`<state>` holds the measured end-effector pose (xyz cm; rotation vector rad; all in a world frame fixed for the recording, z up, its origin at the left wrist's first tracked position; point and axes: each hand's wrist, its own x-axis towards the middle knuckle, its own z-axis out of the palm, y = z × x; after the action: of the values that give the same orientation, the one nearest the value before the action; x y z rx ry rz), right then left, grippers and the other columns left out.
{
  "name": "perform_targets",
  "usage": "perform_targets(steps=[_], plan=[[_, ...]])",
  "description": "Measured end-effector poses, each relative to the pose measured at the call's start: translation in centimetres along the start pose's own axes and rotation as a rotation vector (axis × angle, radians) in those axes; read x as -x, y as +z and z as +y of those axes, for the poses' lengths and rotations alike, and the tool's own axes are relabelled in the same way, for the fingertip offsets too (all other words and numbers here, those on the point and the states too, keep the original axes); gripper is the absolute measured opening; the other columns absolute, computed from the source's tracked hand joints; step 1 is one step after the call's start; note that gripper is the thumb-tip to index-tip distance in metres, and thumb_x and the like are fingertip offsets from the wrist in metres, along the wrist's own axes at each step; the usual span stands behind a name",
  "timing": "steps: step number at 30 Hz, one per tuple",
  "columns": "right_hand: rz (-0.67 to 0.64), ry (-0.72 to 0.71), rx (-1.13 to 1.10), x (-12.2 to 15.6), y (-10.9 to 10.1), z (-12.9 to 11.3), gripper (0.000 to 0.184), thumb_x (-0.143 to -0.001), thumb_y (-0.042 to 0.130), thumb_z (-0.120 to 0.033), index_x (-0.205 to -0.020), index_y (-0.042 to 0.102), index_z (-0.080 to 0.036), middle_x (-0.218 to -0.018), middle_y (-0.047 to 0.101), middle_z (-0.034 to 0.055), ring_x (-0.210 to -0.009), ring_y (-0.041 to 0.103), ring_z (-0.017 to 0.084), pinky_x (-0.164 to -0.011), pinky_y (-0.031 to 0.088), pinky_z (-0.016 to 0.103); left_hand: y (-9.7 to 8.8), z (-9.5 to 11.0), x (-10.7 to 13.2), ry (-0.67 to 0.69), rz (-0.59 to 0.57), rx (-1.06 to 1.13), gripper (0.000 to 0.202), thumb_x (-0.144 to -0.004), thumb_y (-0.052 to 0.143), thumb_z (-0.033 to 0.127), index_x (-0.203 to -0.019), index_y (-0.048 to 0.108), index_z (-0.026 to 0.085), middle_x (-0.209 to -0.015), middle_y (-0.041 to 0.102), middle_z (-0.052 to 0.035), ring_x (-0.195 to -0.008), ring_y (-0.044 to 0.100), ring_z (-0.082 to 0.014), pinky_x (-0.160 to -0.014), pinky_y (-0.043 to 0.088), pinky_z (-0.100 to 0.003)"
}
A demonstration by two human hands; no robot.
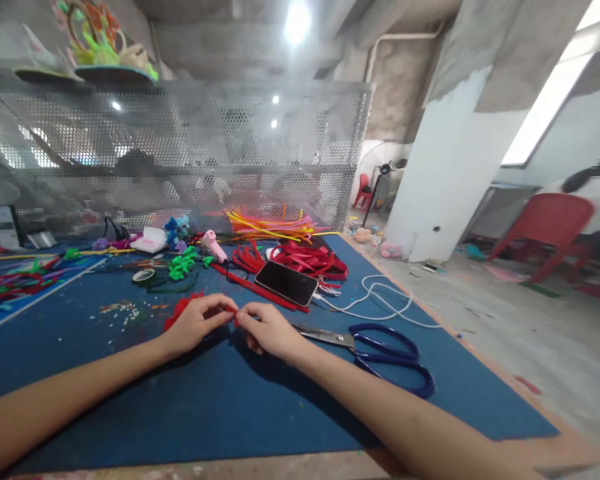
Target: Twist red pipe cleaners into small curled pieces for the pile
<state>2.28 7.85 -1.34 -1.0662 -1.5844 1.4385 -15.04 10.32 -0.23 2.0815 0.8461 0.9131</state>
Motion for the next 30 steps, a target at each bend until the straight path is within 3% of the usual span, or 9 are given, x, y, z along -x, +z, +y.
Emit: perform_targets(steps=[3,7,12,15,18,23,30], plan=[[0.008,0.076,-0.233,-0.3,0.5,-0.2,0.035,-0.071,0.060,-0.047,-0.062,0.043,-0.018,-0.043,0.040,-0.0090,-0.034,0.032,0.003,-0.033,0.017,0.016,0.0,0.2,0.1,-0.010,0.048,0.009,0.017,-0.080,0.053,0.029,-0.086,0.064,0.018,-0.079,0.065,-0.0016,-0.073,0.058,-0.0148,-0.068,0.045,-0.023],[0.109,0.061,-0.301,-1.5,1.0,-0.8,0.034,-0.069,0.064,-0.043,-0.062,0.043,-0.016,-0.045,0.036,-0.0099,-0.036,0.033,0.002,-0.034,0.014,0.014,0.2,-0.2,-0.9,-0.023,0.181,0.061,0.016,-0.075,0.055,0.028,-0.081,0.065,0.016,-0.077,0.066,-0.0023,-0.072,0.058,-0.0161,-0.067,0.046,-0.025],[0.233,0.073,-0.382,-4.4,1.2,-1.0,0.027,-0.081,0.057,-0.033,-0.067,0.044,-0.015,-0.049,0.037,-0.0093,-0.036,0.031,0.001,-0.033,0.015,0.013,0.3,-1.2,-3.1,-0.064,0.333,0.120,0.022,-0.072,0.053,0.029,-0.084,0.063,0.013,-0.081,0.066,-0.0069,-0.072,0.059,-0.0185,-0.063,0.047,-0.027],[0.248,0.093,-0.435,-5.3,1.5,-0.7,0.021,-0.089,0.049,-0.030,-0.076,0.049,-0.012,-0.055,0.040,-0.0083,-0.038,0.030,0.000,-0.033,0.022,0.013,0.2,-1.5,-3.5,-0.065,0.367,0.138,0.025,-0.071,0.056,0.031,-0.086,0.063,0.013,-0.086,0.067,-0.0084,-0.080,0.061,-0.0206,-0.070,0.048,-0.030],[0.216,0.126,-0.476,-5.1,1.6,-0.4,0.023,-0.090,0.047,-0.030,-0.077,0.051,-0.012,-0.055,0.040,-0.0084,-0.037,0.029,0.000,-0.033,0.024,0.012,0.1,-1.6,-3.4,-0.059,0.360,0.170,0.024,-0.066,0.062,0.032,-0.082,0.065,0.014,-0.086,0.069,-0.0077,-0.083,0.062,-0.0215,-0.078,0.047,-0.032],[0.089,0.192,-0.515,-4.2,0.9,-0.7,0.029,-0.087,0.049,-0.027,-0.062,0.042,-0.014,-0.044,0.033,-0.0103,-0.031,0.019,-0.001,-0.030,0.013,0.011,-0.1,-2.0,-3.1,-0.094,0.303,0.276,0.030,-0.061,0.067,0.034,-0.083,0.066,0.013,-0.082,0.070,-0.0082,-0.074,0.063,-0.0200,-0.068,0.049,-0.029],[-0.020,0.257,-0.554,-4.1,0.2,-0.9,0.028,-0.087,0.046,-0.022,-0.061,0.044,-0.013,-0.043,0.032,-0.0092,-0.031,0.020,-0.001,-0.030,0.013,0.011,-0.2,-2.2,-2.7,-0.122,0.285,0.349,0.029,-0.061,0.069,0.029,-0.083,0.067,0.012,-0.080,0.071,-0.0080,-0.068,0.063,-0.0170,-0.062,0.048,-0.026]])
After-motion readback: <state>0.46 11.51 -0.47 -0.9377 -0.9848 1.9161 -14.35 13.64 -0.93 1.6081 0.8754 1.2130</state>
